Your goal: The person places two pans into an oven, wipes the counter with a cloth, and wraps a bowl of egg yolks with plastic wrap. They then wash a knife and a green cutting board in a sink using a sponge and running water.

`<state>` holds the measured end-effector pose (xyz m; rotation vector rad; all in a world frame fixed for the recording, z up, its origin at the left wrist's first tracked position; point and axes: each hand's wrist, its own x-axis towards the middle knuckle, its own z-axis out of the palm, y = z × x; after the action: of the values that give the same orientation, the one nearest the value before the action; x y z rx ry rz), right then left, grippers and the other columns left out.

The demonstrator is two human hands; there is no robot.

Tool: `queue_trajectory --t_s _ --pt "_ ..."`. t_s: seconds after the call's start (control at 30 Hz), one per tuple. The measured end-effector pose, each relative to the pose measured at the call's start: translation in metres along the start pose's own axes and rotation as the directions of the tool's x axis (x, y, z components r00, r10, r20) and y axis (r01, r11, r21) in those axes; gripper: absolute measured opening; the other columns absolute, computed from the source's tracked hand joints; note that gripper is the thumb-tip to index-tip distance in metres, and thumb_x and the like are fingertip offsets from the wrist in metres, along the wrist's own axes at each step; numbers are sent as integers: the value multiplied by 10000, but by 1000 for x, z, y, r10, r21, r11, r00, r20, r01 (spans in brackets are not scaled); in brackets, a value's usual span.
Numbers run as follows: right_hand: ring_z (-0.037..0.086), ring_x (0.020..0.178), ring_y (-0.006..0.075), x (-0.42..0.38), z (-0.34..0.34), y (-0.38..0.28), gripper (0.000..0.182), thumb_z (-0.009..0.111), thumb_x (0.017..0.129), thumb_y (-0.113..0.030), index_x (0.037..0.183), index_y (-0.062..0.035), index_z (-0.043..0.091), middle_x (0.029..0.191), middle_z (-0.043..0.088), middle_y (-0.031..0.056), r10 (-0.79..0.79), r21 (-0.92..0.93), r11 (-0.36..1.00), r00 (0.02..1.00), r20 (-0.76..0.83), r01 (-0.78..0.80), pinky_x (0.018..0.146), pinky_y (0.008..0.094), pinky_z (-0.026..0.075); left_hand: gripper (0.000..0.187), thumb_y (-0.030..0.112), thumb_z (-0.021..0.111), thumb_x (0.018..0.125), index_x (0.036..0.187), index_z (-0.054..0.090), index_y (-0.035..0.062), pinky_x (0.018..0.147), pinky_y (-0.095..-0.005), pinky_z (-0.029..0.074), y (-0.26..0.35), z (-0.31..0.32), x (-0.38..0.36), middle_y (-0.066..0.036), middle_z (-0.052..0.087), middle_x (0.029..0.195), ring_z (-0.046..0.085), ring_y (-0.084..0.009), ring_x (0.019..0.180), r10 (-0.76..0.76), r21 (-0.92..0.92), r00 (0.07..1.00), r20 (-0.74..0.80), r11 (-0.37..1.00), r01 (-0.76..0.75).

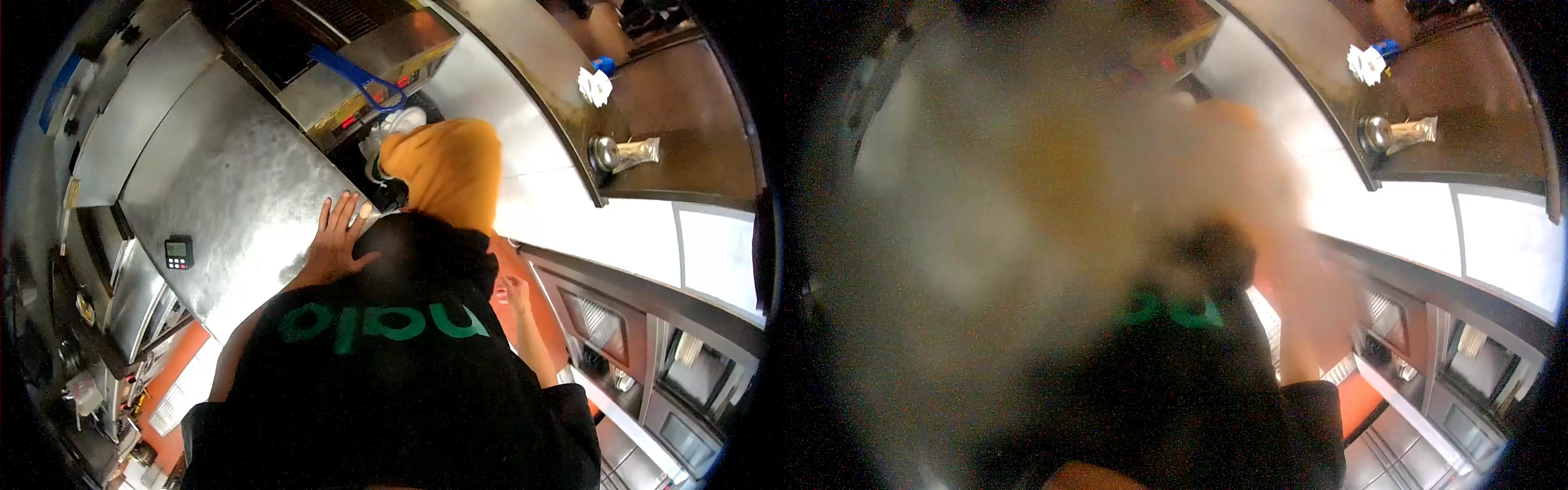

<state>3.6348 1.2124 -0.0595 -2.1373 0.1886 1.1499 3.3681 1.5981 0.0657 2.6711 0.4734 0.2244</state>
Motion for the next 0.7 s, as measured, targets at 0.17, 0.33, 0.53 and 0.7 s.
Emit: queue_trajectory --t_s 0.17,0.33,0.53,0.7 --pt "547 479 142 30 17 -53 249 560 800 -200 907 24 574 635 589 95 -179 -17 983 974 138 183 403 250 438 700 427 623 707 1235 379 37 1040 -434 182 -8 10 -6 -94 306 1341 234 -236 1274 -24 57 998 -54 998 27" --pt "487 431 136 75 25 -76 181 544 800 -148 875 8 596 604 554 57 -158 -319 916 950 270 243 382 265 414 665 386 616 723 1236 383 34 1035 -418 202 -18 19 -8 -96 363 1308 288 -233 1252 36 87 980 -197 996 -19" --pt "577 543 181 82 30 -109 243 509 833 -225 891 -6 596 675 605 109 -309 -422 823 922 232 382 481 313 475 649 339 626 720 1233 390 20 1033 -418 208 -6 9 -9 -109 386 1299 314 -242 1241 15 -44 969 -247 999 -27" --pt "564 533 186 62 26 -72 255 499 835 -233 910 -6 589 680 598 106 -216 -324 906 956 197 272 469 325 467 672 297 673 686 1228 394 13 1043 -422 177 -2 0 -8 -110 361 1318 271 -245 1263 -15 -125 981 -191 992 -9"
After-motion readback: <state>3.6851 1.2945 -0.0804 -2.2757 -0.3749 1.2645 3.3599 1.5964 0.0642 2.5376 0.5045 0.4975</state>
